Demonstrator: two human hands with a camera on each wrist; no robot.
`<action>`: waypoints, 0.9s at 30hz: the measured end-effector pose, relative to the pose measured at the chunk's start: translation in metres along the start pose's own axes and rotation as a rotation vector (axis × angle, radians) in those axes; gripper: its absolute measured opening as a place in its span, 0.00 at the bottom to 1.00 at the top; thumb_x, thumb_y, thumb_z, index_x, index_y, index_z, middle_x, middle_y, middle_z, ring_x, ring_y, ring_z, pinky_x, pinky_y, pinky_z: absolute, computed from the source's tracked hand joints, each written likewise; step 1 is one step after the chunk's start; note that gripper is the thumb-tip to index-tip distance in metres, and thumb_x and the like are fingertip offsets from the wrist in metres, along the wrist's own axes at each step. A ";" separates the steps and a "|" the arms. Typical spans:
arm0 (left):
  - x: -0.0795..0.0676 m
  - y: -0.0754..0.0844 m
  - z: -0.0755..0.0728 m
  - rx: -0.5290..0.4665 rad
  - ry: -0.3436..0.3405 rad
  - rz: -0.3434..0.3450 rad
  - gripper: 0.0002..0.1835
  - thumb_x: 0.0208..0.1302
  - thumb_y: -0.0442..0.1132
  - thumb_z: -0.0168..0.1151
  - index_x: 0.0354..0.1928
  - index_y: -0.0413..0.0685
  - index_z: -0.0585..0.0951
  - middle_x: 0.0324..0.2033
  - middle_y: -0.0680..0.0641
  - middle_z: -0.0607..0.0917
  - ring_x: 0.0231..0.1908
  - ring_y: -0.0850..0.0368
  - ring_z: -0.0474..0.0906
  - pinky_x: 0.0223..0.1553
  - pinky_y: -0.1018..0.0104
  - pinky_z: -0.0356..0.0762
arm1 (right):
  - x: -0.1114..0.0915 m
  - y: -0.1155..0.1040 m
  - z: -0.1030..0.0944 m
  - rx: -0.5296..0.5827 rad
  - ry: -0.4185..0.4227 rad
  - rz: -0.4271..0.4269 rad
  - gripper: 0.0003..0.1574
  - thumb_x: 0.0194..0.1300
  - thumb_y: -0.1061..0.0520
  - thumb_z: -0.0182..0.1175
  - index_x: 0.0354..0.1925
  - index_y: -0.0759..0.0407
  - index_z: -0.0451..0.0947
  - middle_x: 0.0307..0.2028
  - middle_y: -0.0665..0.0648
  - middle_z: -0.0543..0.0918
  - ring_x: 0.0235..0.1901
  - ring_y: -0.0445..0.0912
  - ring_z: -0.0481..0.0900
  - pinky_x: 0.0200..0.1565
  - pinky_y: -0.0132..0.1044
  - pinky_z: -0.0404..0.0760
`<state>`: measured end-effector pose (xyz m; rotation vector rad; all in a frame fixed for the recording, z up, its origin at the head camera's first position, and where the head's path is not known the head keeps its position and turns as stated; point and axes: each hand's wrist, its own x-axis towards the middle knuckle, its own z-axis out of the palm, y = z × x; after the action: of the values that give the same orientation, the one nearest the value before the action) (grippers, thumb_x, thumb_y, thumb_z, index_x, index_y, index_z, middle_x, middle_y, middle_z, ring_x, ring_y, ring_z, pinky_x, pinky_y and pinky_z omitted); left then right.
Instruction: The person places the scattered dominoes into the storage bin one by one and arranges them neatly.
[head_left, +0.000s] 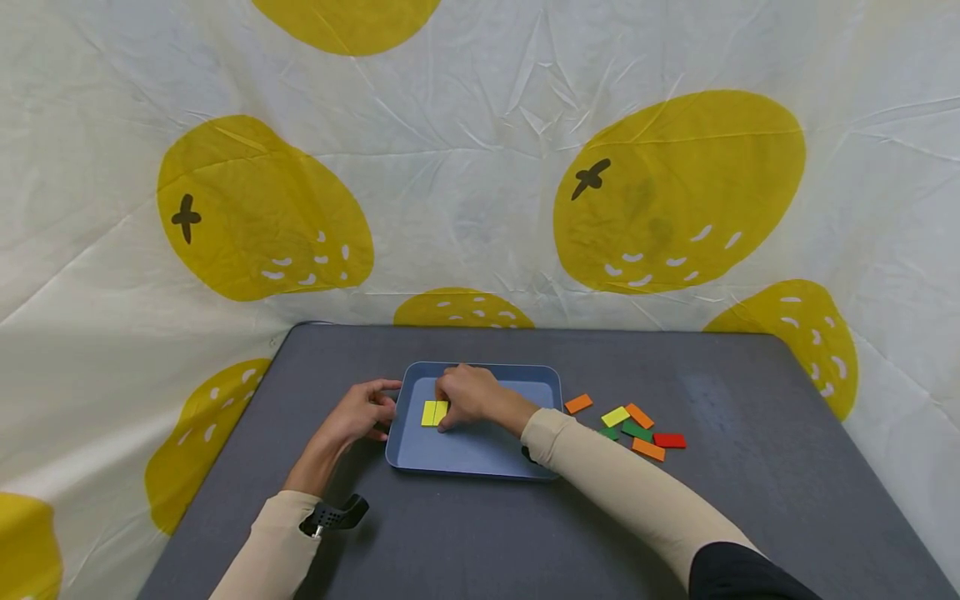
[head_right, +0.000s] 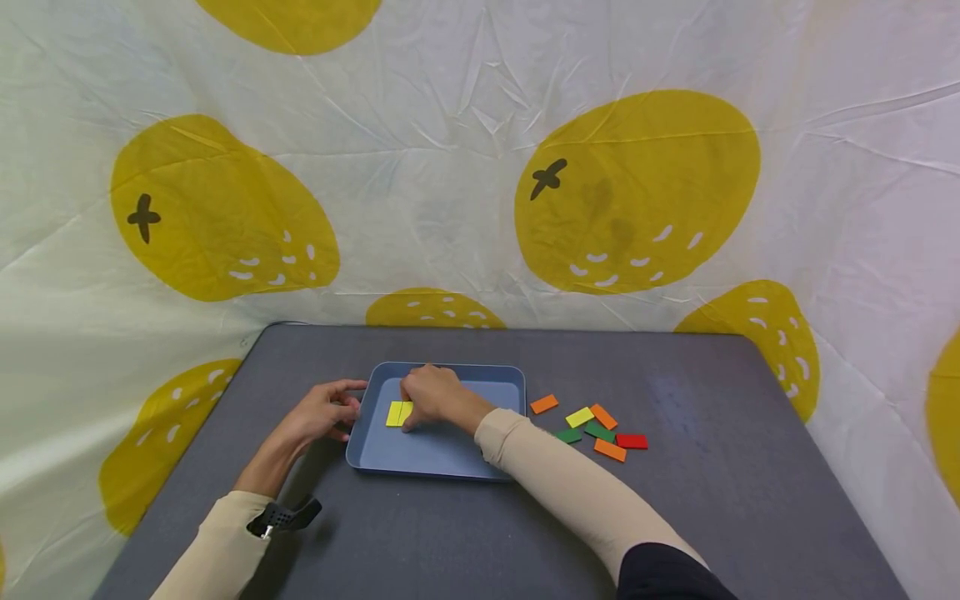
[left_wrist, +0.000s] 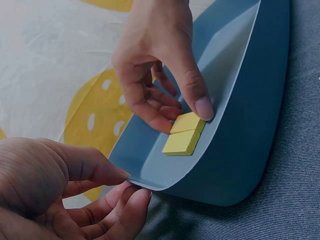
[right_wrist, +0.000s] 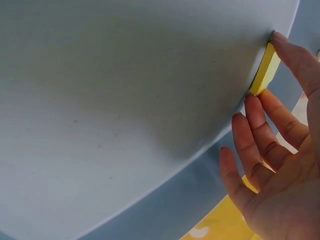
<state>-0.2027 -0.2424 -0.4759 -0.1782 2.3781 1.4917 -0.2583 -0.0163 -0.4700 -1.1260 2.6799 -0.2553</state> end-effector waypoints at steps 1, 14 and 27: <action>0.000 0.000 0.000 0.002 0.000 0.001 0.28 0.66 0.27 0.58 0.69 0.41 0.73 0.40 0.40 0.78 0.34 0.49 0.79 0.28 0.59 0.84 | 0.000 0.000 0.000 -0.001 0.000 0.001 0.24 0.54 0.37 0.76 0.41 0.50 0.85 0.34 0.46 0.78 0.33 0.41 0.73 0.34 0.33 0.74; -0.001 0.001 0.000 0.001 -0.005 0.015 0.29 0.66 0.27 0.59 0.70 0.40 0.72 0.40 0.40 0.78 0.34 0.49 0.79 0.28 0.58 0.84 | -0.006 0.000 -0.006 0.039 0.021 0.029 0.33 0.53 0.34 0.75 0.51 0.51 0.84 0.40 0.47 0.81 0.39 0.42 0.76 0.41 0.38 0.78; -0.002 -0.006 0.002 0.016 0.005 0.042 0.29 0.67 0.26 0.58 0.70 0.38 0.71 0.40 0.36 0.80 0.35 0.46 0.82 0.27 0.57 0.84 | -0.039 0.007 -0.022 0.134 0.119 0.096 0.34 0.57 0.35 0.72 0.55 0.53 0.83 0.46 0.49 0.83 0.45 0.44 0.80 0.44 0.46 0.81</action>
<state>-0.1986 -0.2435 -0.4811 -0.1288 2.4117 1.4917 -0.2424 0.0181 -0.4448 -0.9683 2.7627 -0.4910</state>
